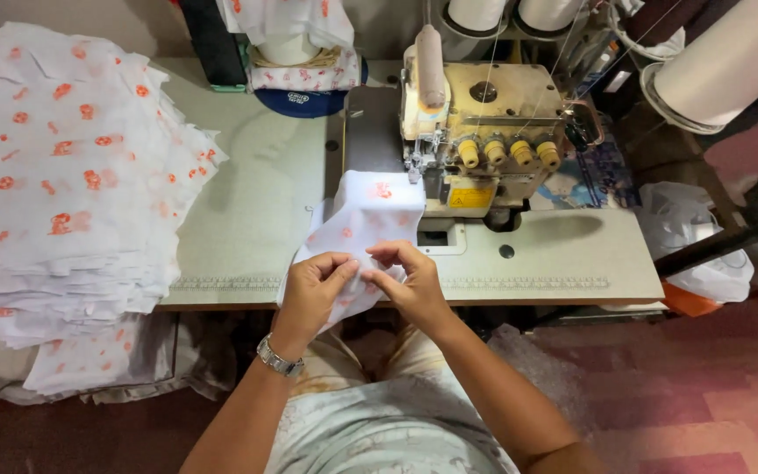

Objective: A person is preparing and sewing small fabric pieces using an industrial sewing machine.

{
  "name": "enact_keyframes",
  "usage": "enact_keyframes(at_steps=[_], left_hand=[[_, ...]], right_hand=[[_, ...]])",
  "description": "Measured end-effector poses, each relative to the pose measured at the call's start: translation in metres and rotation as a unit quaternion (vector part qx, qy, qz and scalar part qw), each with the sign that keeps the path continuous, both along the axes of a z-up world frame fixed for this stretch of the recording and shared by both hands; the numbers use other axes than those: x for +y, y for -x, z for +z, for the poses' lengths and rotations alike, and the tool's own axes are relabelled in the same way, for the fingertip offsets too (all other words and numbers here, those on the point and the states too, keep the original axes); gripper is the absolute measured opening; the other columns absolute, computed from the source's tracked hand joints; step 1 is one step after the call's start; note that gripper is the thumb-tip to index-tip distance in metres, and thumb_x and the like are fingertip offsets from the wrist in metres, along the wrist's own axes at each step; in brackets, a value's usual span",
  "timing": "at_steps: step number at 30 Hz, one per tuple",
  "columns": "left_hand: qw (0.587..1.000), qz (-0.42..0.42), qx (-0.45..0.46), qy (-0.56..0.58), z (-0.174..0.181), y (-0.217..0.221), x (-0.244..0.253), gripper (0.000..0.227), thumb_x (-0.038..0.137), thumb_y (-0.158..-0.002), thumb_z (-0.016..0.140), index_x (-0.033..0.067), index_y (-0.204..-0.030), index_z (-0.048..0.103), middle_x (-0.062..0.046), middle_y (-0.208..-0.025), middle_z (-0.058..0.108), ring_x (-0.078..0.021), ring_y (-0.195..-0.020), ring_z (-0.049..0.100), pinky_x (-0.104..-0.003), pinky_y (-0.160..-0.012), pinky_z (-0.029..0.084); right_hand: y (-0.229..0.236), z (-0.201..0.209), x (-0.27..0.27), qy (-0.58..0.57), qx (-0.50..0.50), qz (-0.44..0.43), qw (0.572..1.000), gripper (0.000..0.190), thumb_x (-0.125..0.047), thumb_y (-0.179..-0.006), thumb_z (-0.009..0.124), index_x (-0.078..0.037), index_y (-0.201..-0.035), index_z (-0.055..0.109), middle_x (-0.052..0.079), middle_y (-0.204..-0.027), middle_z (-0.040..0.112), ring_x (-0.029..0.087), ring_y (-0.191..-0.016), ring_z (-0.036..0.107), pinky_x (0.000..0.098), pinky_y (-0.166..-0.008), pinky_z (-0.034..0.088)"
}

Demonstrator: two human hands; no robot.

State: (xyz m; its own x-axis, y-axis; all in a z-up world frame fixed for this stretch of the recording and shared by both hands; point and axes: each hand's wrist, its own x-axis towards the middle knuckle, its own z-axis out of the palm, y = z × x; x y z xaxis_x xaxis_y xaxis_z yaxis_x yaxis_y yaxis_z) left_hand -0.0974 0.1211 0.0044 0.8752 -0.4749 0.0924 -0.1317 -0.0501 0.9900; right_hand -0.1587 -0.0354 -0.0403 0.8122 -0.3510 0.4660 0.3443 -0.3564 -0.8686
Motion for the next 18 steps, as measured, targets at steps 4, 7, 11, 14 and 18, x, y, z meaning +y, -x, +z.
enact_keyframes(at_steps=[4,7,11,14,18], left_hand=[[0.999,0.01,0.034,0.03,-0.001,0.0,0.0,0.011,0.011,-0.087,0.073,0.0016,-0.091,0.077,0.001,-0.06,0.066,-0.0023,-0.058,0.047,-0.02,-0.054,0.048],[0.998,0.011,0.044,0.039,-0.001,0.001,0.001,0.013,0.01,-0.086,0.073,-0.0002,-0.094,0.078,0.0,-0.063,0.066,-0.0031,-0.06,0.048,-0.021,-0.056,0.048],[0.997,0.009,0.056,0.045,0.012,0.005,0.003,0.014,0.009,-0.089,0.071,-0.0003,-0.095,0.078,-0.004,-0.067,0.07,-0.0042,-0.064,0.052,-0.022,-0.06,0.051],[0.991,0.005,0.101,0.084,0.0,0.0,0.002,0.013,0.008,-0.09,0.068,-0.0009,-0.094,0.078,-0.006,-0.07,0.071,-0.0051,-0.065,0.054,-0.024,-0.063,0.054],[0.965,0.006,0.198,0.172,-0.036,-0.014,-0.001,0.013,0.004,-0.089,0.067,-0.0057,-0.095,0.074,-0.01,-0.071,0.07,-0.0104,-0.061,0.062,-0.028,-0.063,0.057]], right_hand=[[-0.005,0.01,0.007,-0.036,-0.047,-0.012,0.998,0.029,-0.012,-0.072,0.087,-0.009,-0.099,0.075,0.004,-0.078,0.067,0.012,-0.069,0.061,0.0274,-0.071,0.053],[-0.007,0.017,0.01,-0.013,-0.082,-0.02,0.996,0.021,-0.01,-0.074,0.085,-0.009,-0.093,0.076,0.005,-0.077,0.067,0.014,-0.068,0.061,0.0271,-0.068,0.051],[-0.009,0.018,0.011,0.0,-0.095,-0.016,0.995,0.014,-0.007,-0.075,0.083,-0.012,-0.086,0.077,0.003,-0.076,0.067,0.012,-0.068,0.058,0.0244,-0.067,0.049],[-0.007,0.02,0.016,-0.004,-0.099,-0.023,0.995,0.013,-0.003,-0.077,0.08,-0.014,-0.084,0.078,0.002,-0.077,0.065,0.011,-0.069,0.056,0.024,-0.067,0.048],[-0.006,0.017,0.011,0.022,-0.117,-0.031,0.992,0.01,-0.005,-0.08,0.08,-0.014,-0.084,0.077,0.006,-0.091,0.063,0.016,-0.078,0.061,0.0289,-0.076,0.051]])
